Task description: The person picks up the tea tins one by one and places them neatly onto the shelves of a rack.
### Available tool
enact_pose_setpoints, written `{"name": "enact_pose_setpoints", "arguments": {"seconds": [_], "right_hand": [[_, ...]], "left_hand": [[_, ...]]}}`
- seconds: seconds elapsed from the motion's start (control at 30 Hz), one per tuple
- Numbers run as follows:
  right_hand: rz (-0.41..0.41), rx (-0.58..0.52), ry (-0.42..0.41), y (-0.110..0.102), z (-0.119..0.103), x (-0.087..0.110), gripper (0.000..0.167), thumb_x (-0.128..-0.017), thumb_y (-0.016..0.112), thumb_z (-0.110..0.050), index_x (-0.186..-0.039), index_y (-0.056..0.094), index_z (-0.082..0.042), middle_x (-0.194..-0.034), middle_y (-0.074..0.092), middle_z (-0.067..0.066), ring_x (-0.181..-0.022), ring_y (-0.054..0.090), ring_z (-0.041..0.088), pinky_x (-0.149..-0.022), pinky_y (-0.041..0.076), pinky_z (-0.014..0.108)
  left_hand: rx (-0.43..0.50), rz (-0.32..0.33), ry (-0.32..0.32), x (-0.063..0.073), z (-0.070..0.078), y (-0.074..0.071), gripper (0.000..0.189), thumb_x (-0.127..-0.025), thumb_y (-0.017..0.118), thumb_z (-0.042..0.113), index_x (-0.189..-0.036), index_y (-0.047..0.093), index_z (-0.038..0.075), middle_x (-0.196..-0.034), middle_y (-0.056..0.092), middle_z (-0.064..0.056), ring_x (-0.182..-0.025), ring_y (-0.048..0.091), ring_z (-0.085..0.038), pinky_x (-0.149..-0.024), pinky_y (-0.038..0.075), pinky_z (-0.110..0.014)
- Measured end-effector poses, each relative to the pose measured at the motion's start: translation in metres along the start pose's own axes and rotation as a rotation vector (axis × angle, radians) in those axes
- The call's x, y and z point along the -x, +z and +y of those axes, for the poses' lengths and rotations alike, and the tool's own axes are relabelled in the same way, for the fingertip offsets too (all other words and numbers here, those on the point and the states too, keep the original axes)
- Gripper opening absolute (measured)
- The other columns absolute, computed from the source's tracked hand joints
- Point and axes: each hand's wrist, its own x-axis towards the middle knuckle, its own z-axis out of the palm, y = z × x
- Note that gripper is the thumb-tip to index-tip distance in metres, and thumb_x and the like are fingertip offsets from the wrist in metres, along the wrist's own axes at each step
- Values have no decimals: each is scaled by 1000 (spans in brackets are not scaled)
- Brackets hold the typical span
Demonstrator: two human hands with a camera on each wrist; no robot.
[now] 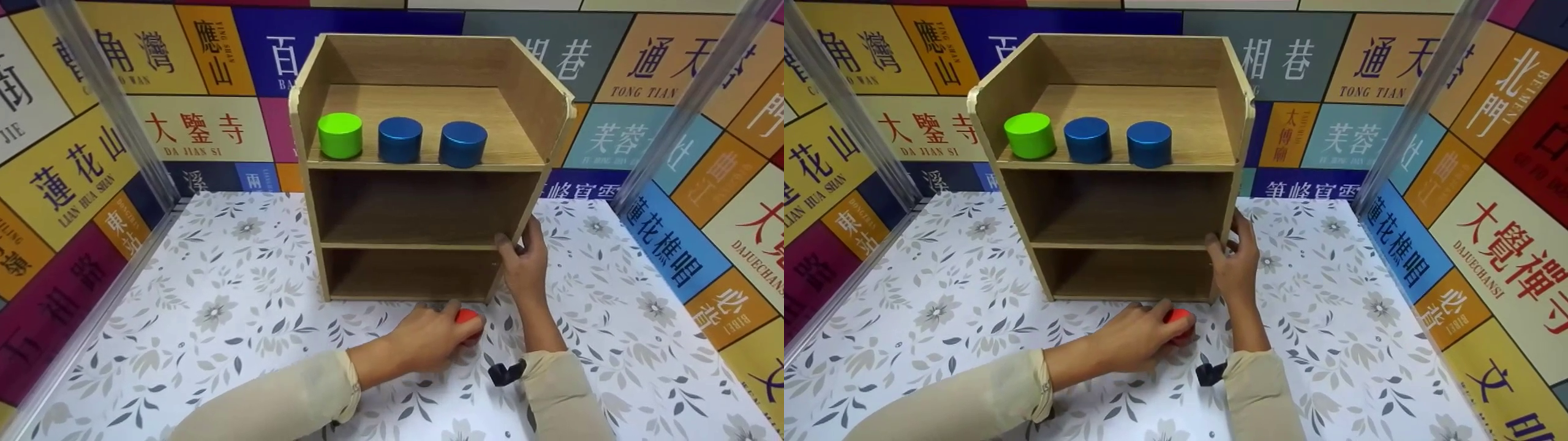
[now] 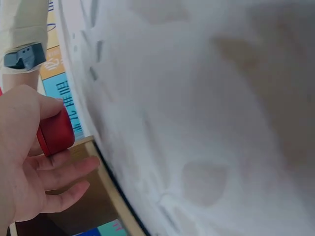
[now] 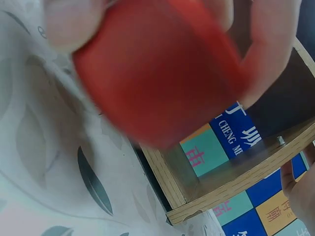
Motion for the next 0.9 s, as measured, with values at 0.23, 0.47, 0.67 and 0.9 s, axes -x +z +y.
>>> {"name": "enact_pose_setpoints", "arguments": {"seconds": [0.23,0.47,0.67,0.9], "right_hand": [[-4,6,11,0,3,0,55,-91,64,-4,-144,50,0,-127,60,2,-115,58,14,-88,53,22],[2,1,-9,0,3,0,53,-92,63,-4,-143,51,-1,-127,61,6,-114,59,15,-86,54,21],[-5,4,16,0,0,1,55,-93,63,-6,-146,50,-4,-135,58,8,-120,57,17,-92,52,22],[-8,22,-4,0,1,1,55,-93,62,-5,-146,50,-2,-135,58,9,-120,56,17,-92,52,21]], "left_hand": [[-31,64,-19,-4,-5,-19,33,-95,65,41,-121,49,30,-101,58,-5,-60,64,-22,-63,54,-42],[-58,145,-23,-8,-8,-35,41,-95,64,41,-132,52,31,-100,59,-6,-59,64,-21,-56,49,-40],[-66,157,-45,-13,-10,-52,42,-95,64,43,-134,53,33,-100,58,-5,-60,63,-23,-57,48,-43],[-97,131,-42,-18,-12,-69,39,-96,61,43,-132,53,32,-101,59,-6,-62,64,-24,-58,51,-45]]}}
